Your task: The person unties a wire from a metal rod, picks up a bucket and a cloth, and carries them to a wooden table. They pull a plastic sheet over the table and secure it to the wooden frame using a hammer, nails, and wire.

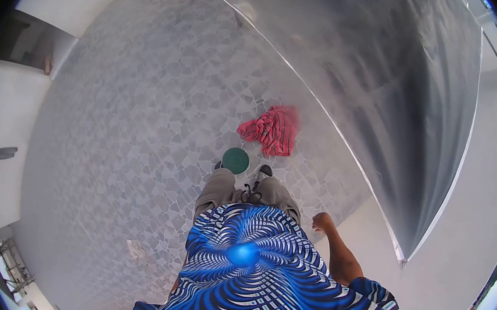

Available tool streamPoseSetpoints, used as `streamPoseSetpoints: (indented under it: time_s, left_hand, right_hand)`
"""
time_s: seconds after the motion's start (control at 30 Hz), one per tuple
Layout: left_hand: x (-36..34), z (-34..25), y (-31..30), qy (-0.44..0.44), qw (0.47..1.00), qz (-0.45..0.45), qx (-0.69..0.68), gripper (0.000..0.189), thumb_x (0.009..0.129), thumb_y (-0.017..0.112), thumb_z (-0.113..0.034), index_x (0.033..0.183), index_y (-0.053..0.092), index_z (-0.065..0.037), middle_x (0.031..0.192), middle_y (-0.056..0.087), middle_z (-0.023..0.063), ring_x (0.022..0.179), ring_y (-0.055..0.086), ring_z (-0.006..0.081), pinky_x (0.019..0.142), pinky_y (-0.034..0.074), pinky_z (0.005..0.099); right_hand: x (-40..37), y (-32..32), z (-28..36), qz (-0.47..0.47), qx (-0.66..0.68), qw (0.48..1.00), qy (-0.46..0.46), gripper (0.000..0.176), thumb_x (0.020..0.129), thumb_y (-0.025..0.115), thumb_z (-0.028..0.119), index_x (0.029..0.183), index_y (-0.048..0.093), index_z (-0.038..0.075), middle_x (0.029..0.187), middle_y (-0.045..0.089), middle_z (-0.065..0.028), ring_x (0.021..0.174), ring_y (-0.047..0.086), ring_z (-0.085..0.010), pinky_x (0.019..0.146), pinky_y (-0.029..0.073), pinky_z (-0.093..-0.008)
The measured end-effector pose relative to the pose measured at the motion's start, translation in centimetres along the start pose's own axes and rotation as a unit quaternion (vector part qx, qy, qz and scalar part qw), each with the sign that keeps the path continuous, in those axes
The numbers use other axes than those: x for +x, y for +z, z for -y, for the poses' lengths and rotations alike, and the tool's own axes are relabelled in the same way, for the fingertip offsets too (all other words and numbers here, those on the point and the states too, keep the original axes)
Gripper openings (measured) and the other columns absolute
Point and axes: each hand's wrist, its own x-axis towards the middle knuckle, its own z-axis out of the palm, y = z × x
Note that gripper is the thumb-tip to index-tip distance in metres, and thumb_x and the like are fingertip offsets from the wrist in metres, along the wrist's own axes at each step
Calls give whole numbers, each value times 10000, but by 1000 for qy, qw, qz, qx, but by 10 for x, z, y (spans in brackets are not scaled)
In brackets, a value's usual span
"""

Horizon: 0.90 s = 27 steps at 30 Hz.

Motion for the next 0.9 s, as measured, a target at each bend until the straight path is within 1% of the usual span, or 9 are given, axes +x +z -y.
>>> streamPoseSetpoints:
  time_s: [0.1,0.23,0.33,0.43,0.5,0.63,0.77,0.83,0.9]
  left_hand:
    - [-7,6,16,-3,999,-4,34,307,931,583,-224,1136,670,-13,928,713,107,862,687,208,743,526,342]
    - [9,-27,6,52,996,-32,63,335,954,572,-261,1176,652,-23,981,712,110,886,687,201,754,523,330]
    - [29,-89,-24,143,985,-74,69,356,971,564,-289,1206,639,-31,1021,711,112,903,687,196,762,521,322]
    - [23,-168,-45,99,970,-96,-200,371,974,566,-265,1263,612,-37,1066,699,116,871,688,184,716,520,299]
    - [35,-192,-53,124,968,-99,-196,362,975,562,-261,1256,618,-40,1065,697,118,873,688,183,718,519,298]
    - [46,-215,-50,141,972,-85,-170,346,980,558,-263,1240,624,-44,1054,703,116,871,688,181,723,520,300]
    - [72,-207,-32,70,979,-49,-184,337,976,573,-270,1217,626,-41,1044,712,110,875,687,179,728,524,304]
    - [91,-192,-27,51,981,-20,-185,335,974,581,-273,1209,625,-38,1042,716,106,893,689,178,724,524,307]
    - [99,-194,-30,-3,980,-4,-197,333,972,585,-268,1210,623,-38,1026,720,107,879,698,187,692,528,308]
  right_hand:
    - [-3,-32,8,-76,71,992,-77,204,925,522,148,1005,648,9,922,710,-113,772,716,-198,591,581,-353]
    - [3,-65,86,-172,293,940,-27,285,934,488,161,1108,633,-13,912,701,-121,779,706,-197,621,572,-322]
    - [5,-79,154,-170,295,939,-56,307,947,491,176,1145,618,-22,945,701,-126,824,707,-195,644,571,-315]
    - [3,-76,192,-165,266,947,-77,322,951,532,209,1160,611,-22,988,704,-139,879,712,-206,674,577,-311]
    - [3,-73,205,-154,267,947,-93,339,949,518,221,1163,611,-25,998,704,-145,879,711,-212,673,575,-307]
    - [-3,-60,194,-144,272,951,-42,314,949,533,202,1152,611,-23,986,705,-145,855,714,-214,667,578,-304]
    - [-2,-47,133,-118,336,934,16,272,942,526,177,1122,615,-6,933,699,-124,787,703,-206,626,560,-335]
    - [-3,-45,110,-124,189,974,14,271,941,524,168,1124,612,-12,935,697,-130,782,699,-214,631,562,-346]
    - [-4,-42,98,-150,146,977,-28,283,943,520,164,1139,609,-19,945,696,-138,790,700,-218,637,563,-351]
